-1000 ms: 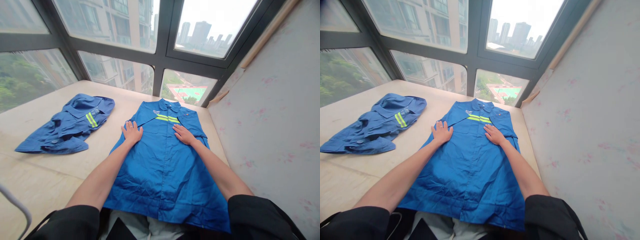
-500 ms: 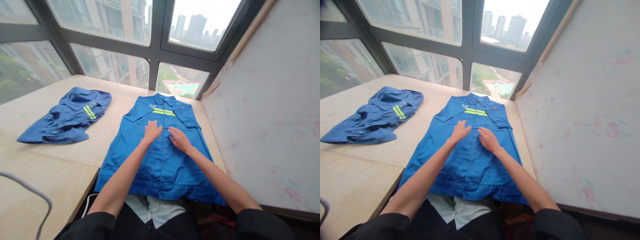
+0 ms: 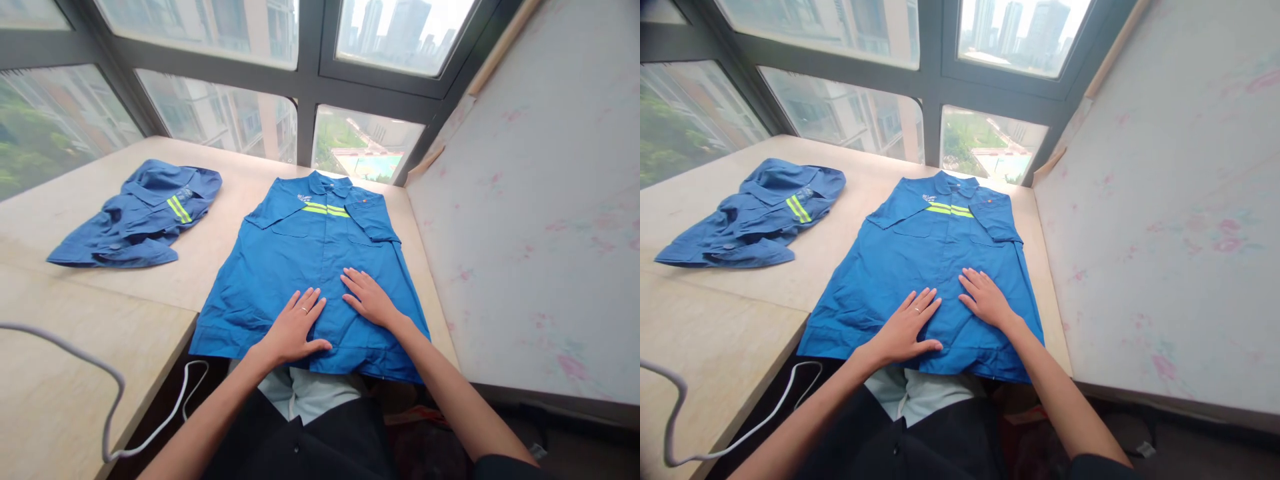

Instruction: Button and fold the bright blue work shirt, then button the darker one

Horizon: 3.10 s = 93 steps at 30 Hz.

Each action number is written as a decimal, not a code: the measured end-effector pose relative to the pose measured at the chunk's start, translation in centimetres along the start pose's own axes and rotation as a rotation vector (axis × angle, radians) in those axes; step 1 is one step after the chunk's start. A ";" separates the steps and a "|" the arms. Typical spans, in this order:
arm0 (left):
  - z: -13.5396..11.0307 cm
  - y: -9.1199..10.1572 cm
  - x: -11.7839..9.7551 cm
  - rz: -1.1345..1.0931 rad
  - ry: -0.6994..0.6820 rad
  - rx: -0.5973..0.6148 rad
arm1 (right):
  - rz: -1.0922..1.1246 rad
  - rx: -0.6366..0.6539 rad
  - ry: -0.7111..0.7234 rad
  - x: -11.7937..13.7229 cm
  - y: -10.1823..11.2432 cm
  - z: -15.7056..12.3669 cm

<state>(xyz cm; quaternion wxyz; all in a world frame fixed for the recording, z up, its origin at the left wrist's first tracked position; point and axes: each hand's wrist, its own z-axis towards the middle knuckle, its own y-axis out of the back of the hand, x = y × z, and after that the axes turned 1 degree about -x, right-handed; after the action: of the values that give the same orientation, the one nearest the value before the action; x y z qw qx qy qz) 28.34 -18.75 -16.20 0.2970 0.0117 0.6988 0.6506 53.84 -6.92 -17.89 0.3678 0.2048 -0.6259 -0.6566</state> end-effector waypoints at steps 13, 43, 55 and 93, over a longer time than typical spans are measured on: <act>1.9 1.6 3.3 0.007 -0.094 0.085 | 0.087 -0.023 -0.026 -2.3 0.3 1.8; -2.8 0.7 2.1 -0.023 -0.316 -0.356 | 0.172 -0.038 -0.090 9.5 0.5 -6.6; -1.9 2.0 1.0 -0.063 -0.192 -0.384 | 0.400 -0.206 -0.065 8.5 1.4 -6.8; -4.5 7.7 -1.7 0.290 -0.184 -0.511 | 0.104 -0.421 0.066 7.5 11.2 -9.8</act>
<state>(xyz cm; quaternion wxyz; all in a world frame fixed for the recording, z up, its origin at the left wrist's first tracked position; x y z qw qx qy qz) 24.97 -22.30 -8.61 0.2566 0.0951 0.4740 0.8369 58.68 -18.40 -6.84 0.4561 0.1122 -0.4724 -0.7458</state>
